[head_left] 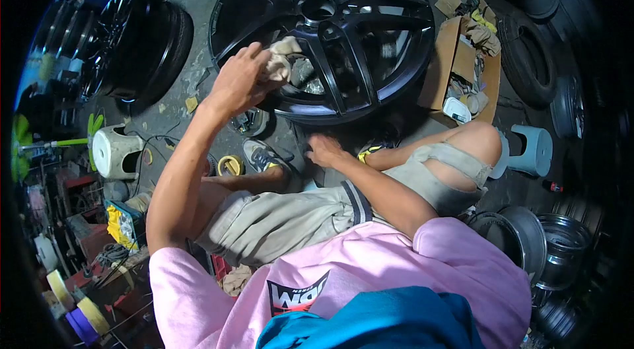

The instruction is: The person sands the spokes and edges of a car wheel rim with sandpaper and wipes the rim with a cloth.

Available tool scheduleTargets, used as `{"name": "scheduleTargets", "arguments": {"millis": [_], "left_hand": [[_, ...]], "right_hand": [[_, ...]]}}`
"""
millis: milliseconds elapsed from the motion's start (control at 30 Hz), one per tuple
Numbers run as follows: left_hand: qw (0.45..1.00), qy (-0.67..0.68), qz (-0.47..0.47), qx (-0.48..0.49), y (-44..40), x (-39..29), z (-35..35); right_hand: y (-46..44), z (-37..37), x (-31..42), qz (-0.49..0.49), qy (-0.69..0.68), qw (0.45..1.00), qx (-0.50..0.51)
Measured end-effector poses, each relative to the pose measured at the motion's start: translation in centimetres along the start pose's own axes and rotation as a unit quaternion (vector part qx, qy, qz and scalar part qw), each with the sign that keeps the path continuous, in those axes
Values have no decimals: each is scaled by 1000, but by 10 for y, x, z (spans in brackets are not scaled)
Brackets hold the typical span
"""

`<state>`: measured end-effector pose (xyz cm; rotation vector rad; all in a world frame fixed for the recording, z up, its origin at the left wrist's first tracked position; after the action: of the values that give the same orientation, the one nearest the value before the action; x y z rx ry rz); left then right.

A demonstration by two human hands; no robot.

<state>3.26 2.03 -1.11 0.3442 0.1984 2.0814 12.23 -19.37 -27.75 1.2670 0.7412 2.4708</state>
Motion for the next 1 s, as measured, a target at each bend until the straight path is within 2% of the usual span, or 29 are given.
{"name": "scheduleTargets", "arguments": {"millis": [33, 67, 100, 167, 200, 233, 300, 367, 400, 433, 500, 533, 567, 600, 633, 667, 700, 733, 767, 800, 867, 933, 967, 1000], "left_hand": [[983, 167, -10, -76, 0, 6, 0], [932, 328, -19, -151, -1, 11, -3], [843, 507, 30, -178, 20, 27, 3], [826, 535, 87, -154, 18, 52, 23], [864, 417, 84, -269, 14, 70, 16], [879, 349, 135, -297, 18, 75, 24], [867, 406, 171, -231, 26, 90, 23], [769, 569, 93, -277, 34, 84, 45], [729, 628, 95, -254, 39, 86, 50], [711, 646, 83, -267, 47, 81, 63], [645, 709, 54, -279, 52, 77, 71], [637, 712, 48, -291, 58, 60, 85], [616, 728, 1, -300, 59, 39, 96], [621, 729, -32, -285, 62, 14, 105], [626, 730, -65, -268, 66, -8, 111], [712, 646, -82, -262, 71, -25, 113], [787, 554, -97, -253, 71, -39, 111], [853, 418, -107, -294, 67, -47, 108], [898, 271, -115, -328, 61, -54, 100], [895, 272, -105, -338, 57, -56, 90], [895, 294, -99, -322, 53, -54, 82], [881, 338, -94, -317, 46, -48, 74], [881, 341, -95, -314, 46, -47, 72], [866, 400, -93, -286, 44, -46, 74]], "right_hand": [[3, 3, 1, 26, 22, 999, -1], [7, 6, 2, 53, 46, 998, 0], [12, -19, 29, 62, 24, 998, 10], [18, -3, 31, 119, 20, 988, -98], [22, 4, 37, 137, 32, 984, -112], [25, 10, 44, 140, 36, 983, -112], [38, 22, 67, 197, -29, 971, -129], [71, 57, 113, 228, -67, 961, -141], [90, 76, 139, 259, -107, 948, -152], [105, 93, 162, 257, -106, 949, -148], [120, 129, 187, 232, -249, 919, -201], [108, 132, 183, 211, -371, 888, -174], [94, 135, 180, 187, -486, 841, -147], [90, 149, 192, 186, -549, 801, -151], [71, 143, 184, 191, -626, 753, -73], [71, 136, 184, 265, -680, 674, -112], [71, 134, 181, 281, -711, 631, -133], [72, 133, 178, 299, -737, 586, -153], [73, 140, 171, 298, -668, 651, -205], [74, 148, 163, 288, -592, 707, -258], [81, 158, 170, 349, -636, 647, -234], [89, 162, 177, 384, -663, 610, -201], [97, 161, 173, 375, -645, 633, -207], [105, 160, 169, 365, -626, 655, -212]]}}
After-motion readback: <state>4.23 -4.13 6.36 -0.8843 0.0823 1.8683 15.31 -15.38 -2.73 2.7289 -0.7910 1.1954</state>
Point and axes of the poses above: each hand's wrist, its own y-axis away from the middle knuckle, its own z-axis out of the back of the hand, x = y × z, the point moved 4 cm from there along -y, towards the middle knuckle, and after that the axes turned 10 degrees about -y, right-handed, at the moved point
